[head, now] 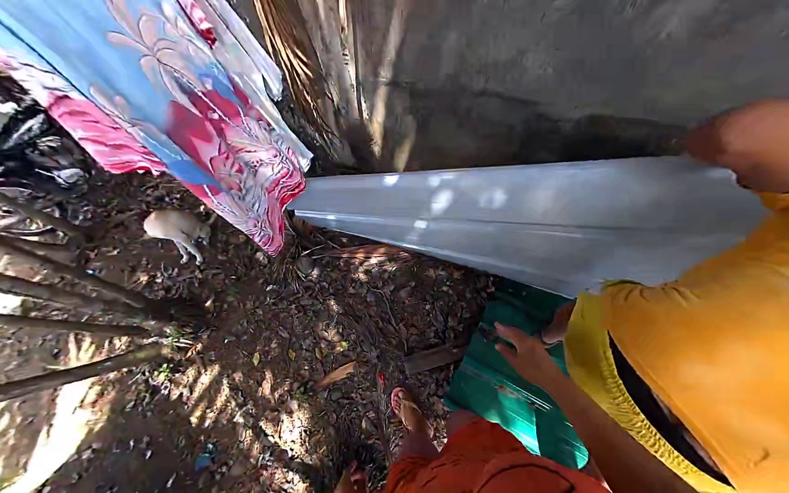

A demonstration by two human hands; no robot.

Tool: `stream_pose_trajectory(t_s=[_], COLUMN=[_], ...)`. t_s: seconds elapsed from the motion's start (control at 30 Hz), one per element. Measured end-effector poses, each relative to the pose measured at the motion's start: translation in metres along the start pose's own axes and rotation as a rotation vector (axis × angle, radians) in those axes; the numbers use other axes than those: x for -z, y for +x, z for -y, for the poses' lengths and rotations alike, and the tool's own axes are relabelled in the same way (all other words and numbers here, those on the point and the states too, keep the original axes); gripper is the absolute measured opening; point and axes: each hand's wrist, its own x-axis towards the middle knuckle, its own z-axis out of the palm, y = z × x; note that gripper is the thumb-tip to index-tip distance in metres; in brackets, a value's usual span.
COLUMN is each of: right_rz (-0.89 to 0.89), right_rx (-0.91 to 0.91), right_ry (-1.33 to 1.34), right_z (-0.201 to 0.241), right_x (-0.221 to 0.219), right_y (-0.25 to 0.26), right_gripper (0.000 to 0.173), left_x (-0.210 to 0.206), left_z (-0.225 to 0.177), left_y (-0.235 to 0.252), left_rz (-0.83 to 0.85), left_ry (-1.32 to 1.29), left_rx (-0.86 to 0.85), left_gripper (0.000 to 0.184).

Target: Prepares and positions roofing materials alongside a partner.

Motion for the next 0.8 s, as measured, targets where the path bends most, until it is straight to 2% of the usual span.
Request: stream_pose_trajectory(t_s=[0.1, 0.13, 0.23, 0.33, 0.4, 0.5, 0.6, 0.63, 0.7, 0.77, 0.8], right_rz=[-0.092, -0.158, -0.445, -0.614, -0.645, -0.645, -0.545, -0.444, -0.238, -0.109, -0.053], right_rx=[-0.013, -0.018, 0.021, -0.016, -0.081, -0.142, -0.184, -0.222, -0.298, -0.366, -0.389], right_ry=[-0.118, -0.136, -0.15, -0.165, -0.178, -0.276, -0.373, -0.389, -0.411, -0.376, -0.359], right_z=[0.038, 0.043, 0.03, 0.018, 0.007, -0.024, -0.055, -0.064, -0.071, -0.071, -0.071], right_x=[0.049, 0.067, 0.109, 0.16, 0.198, 0.253, 0.318, 0.32, 0.328, 0.342, 0.344], right_y=[0.064, 0.085, 0.151, 0.224, 0.274, 0.359, 0.438, 0.454, 0.476, 0.491, 0.496], right_gripper=[0.052, 0.051, 0.054, 0.063, 0.072, 0.085, 0.089, 0.084, 0.063, 0.044, 0.04], left_x=[0.101, 0.12, 0.14, 0.124, 0.099, 0.047, -0.022, -0.041, -0.083, -0.117, -0.129], left_z=[-0.224, -0.297, -0.477, -0.606, -0.674, -0.752, -0.834, -0.843, -0.861, -0.881, -0.888], left_y=[0.133, 0.171, 0.258, 0.32, 0.353, 0.405, 0.462, 0.475, 0.488, 0.484, 0.479], left_rz=[0.06, 0.08, 0.077, 0.059, 0.088, 0.131, 0.257, 0.352, 0.558, 0.715, 0.766], left_ry=[0.246, 0.321, 0.439, 0.486, 0.565, 0.646, 0.732, 0.796, 0.809, 0.841, 0.902], left_rx=[-0.269, -0.392, -0.662, -0.833, -0.949, -1.086, -1.112, -1.069, -0.999, -0.954, -0.922], left_gripper=[0.059, 0.062, 0.068, 0.074, 0.08, 0.09, 0.101, 0.103, 0.101, 0.09, 0.082])
